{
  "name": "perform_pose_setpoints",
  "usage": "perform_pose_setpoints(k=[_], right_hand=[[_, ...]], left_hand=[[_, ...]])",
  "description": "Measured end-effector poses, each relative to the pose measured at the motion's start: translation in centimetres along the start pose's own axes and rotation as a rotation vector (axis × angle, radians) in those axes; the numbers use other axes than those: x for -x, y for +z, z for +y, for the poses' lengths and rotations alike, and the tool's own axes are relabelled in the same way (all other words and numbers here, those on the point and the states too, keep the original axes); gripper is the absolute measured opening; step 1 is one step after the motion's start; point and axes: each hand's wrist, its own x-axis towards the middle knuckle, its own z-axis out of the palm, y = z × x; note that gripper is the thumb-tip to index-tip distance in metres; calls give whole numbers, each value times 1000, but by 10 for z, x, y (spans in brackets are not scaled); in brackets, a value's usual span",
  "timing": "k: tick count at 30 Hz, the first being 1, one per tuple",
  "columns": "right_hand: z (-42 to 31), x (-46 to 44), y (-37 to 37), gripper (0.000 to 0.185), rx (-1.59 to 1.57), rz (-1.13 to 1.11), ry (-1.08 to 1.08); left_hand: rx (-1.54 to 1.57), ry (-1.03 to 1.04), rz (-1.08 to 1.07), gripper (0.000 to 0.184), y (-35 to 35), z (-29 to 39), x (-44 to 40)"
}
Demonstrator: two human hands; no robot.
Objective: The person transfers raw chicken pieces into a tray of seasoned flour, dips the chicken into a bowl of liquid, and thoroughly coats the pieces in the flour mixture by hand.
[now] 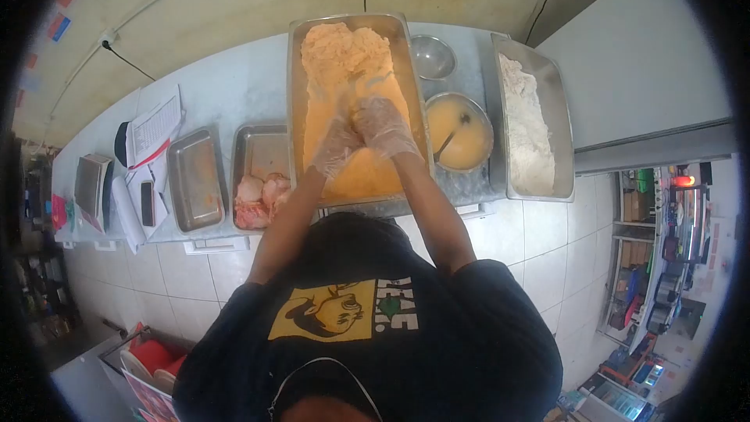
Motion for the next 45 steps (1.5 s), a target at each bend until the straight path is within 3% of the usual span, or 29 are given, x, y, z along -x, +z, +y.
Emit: perform_pose_setpoints(k=[3, 5, 6, 7, 9, 12, 13, 15, 16, 18, 19, 20, 21, 22, 24, 26, 27, 28, 29, 30, 31, 32, 34, 35, 38, 40, 41, 43, 45], right_hand=[[-5, -7, -4, 12, -119, -29, 159], [0, 15, 6, 14, -117, 74, 64], [5, 15, 8, 15, -100, 197, -55], [6, 7, 12, 15, -88, 212, -60], [-7, 13, 33, 23, -347, 144, 198], [-3, 24, 45, 21, -105, 317, 118], [1, 17, 49, 21, -22, 381, 94], [-5, 13, 62, 21, -313, -33, 340], [-8, 10, 41, 21, -308, -18, 335], [-25, 14, -15, 18, -288, -48, 373], [-24, 21, -10, 18, -294, -57, 380], [-19, 28, -1, 18, -234, -103, 246], [-11, 21, 7, 21, -160, -132, 101], [-13, 16, 22, 21, -140, -116, 87], [-8, 14, 45, 16, -120, 141, 319], [-3, 23, 16, 14, -3, 94, 183], [3, 9, 9, 13, 40, 88, 110], [9, -5, 2, 13, 83, 84, 38], [22, -24, 3, 10, -486, 74, 325], [31, -35, -5, 10, -797, 60, 421], [38, -46, -16, 13, -1100, 77, 534], [50, -52, -31, 19, -1138, 117, 448], [133, -93, 25, 21, -848, 325, 141], [153, -109, 23, 21, -847, 318, 123], [195, -157, 24, 24, -1083, 351, 0], [207, -177, 40, 30, -1517, 246, 144], [209, -185, 47, 30, -1527, 233, 142], [194, -194, 45, 32, -350, 174, 273], [164, -197, 31, 26, -436, 126, 370]], left_hand=[[-18, 91, 79, 85, -3, -3, -12], [71, 73, -265, 80, 6, -30, -3], [71, 84, -269, 80, 6, -27, -6], [-19, -46, -246, 78, 6, -21, -11], [-105, -195, -234, 77, 2, -12, 4], [430, -399, -406, 78, -8, -18, -4], [663, -434, -328, 80, 9, -56, -5], [897, -498, -251, 81, 15, -70, 15], [562, -261, -175, 82, 3, -47, 12], [223, -13, -95, 82, -2, -38, -4], [348, -79, -273, 87, 3, -46, -1], [474, -144, -447, 93, 6, -50, 2], [473, -128, -443, 93, 0, -54, 3], [293, -200, -302, 99, -9, -57, 8], [180, -223, -121, 106, 2, -43, -12], [815, -530, -398, 125, 5, -15, -2], [837, -504, -375, 125, 2, -19, -5], [321, -303, -342, 127, -5, -26, -8], [-220, -164, -257, 130, -11, -35, -12], [-390, -142, -218, 130, -20, -26, -16], [-342, -187, -243, 130, -31, -13, -20], [-311, -234, -265, 130, -42, 2, -24], [-296, -305, -285, 130, -63, 32, -28], [-304, -338, -289, 130, -70, 44, -30], [-287, -402, -252, 130, -78, 55, -33], [-217, -367, -209, 129, -71, 31, -31], [-148, -331, -190, 128, -67, 20, -27], [-108, -319, -169, 125, -61, 25, -21], [-64, -323, -174, 123, -56, 23, -15]])
